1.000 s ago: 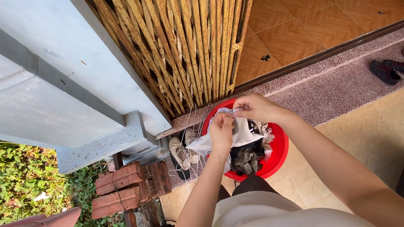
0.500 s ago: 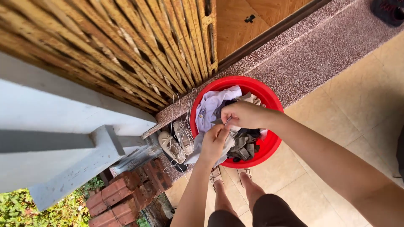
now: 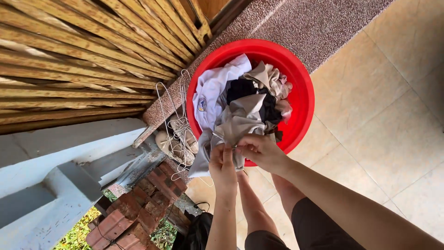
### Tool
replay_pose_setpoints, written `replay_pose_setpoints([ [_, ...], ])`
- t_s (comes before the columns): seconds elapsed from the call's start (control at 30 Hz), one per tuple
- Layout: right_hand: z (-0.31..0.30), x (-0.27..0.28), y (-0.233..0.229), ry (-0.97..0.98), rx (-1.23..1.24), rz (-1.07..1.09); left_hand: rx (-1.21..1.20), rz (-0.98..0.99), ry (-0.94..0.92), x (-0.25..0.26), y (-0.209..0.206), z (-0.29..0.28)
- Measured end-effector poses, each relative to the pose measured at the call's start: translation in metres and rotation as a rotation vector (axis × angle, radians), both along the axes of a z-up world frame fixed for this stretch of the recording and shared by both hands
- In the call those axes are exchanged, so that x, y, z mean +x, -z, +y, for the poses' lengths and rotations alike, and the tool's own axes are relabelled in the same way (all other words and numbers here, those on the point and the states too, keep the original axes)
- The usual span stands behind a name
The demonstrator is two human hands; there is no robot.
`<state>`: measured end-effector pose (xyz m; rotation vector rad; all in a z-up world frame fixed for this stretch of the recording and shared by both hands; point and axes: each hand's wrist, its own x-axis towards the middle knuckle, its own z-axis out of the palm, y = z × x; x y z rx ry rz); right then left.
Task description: The recorder is hanging wet clothes onto a clothesline using hangers from a red plastic bucket.
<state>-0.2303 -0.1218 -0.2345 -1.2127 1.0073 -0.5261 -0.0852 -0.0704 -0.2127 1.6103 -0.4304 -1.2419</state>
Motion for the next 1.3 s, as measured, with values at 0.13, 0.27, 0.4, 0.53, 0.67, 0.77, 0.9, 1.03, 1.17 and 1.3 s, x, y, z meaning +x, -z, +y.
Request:
replay_pose_setpoints([
  [0.13,-0.005,-0.005,-0.013,0.054,-0.079,0.056,-0.026,-0.137,0.121,0.007,0.016,0.005],
  [0.27,-0.013,-0.008,-0.022,-0.121,-0.352,0.192,0.013,-0.071,0.276,0.01,0.029,0.008],
  [0.4,-0.01,-0.003,-0.006,-0.091,0.063,0.054,-0.028,-0.235,0.294,0.002,0.003,0.0],
  [0.53,-0.007,0.005,-0.003,0.004,0.279,-0.186,-0.082,-0.665,0.374,0.004,-0.008,0.0],
  [0.67,-0.012,0.01,-0.028,0.004,0.086,0.033,-0.072,-0.9,0.417,0.005,-0.028,-0.003],
  [0.77,-0.011,0.007,-0.019,-0.004,0.174,-0.085,-0.01,-0.704,0.369,0.014,-0.019,0.0],
  [0.9,-0.008,0.006,-0.029,-0.07,0.313,-0.224,0.046,-0.377,0.327,0.019,-0.025,-0.005],
  [1.03,-0.007,0.012,-0.035,-0.098,0.15,-0.189,0.043,-0.624,0.375,0.013,-0.036,-0.017],
  [1.17,-0.005,0.017,-0.034,-0.023,-0.09,-0.101,0.088,-1.016,0.443,0.014,-0.035,-0.012],
  [1.3,-0.008,0.017,-0.04,-0.011,-0.083,-0.119,0.013,-0.886,0.444,0.015,-0.028,-0.003],
])
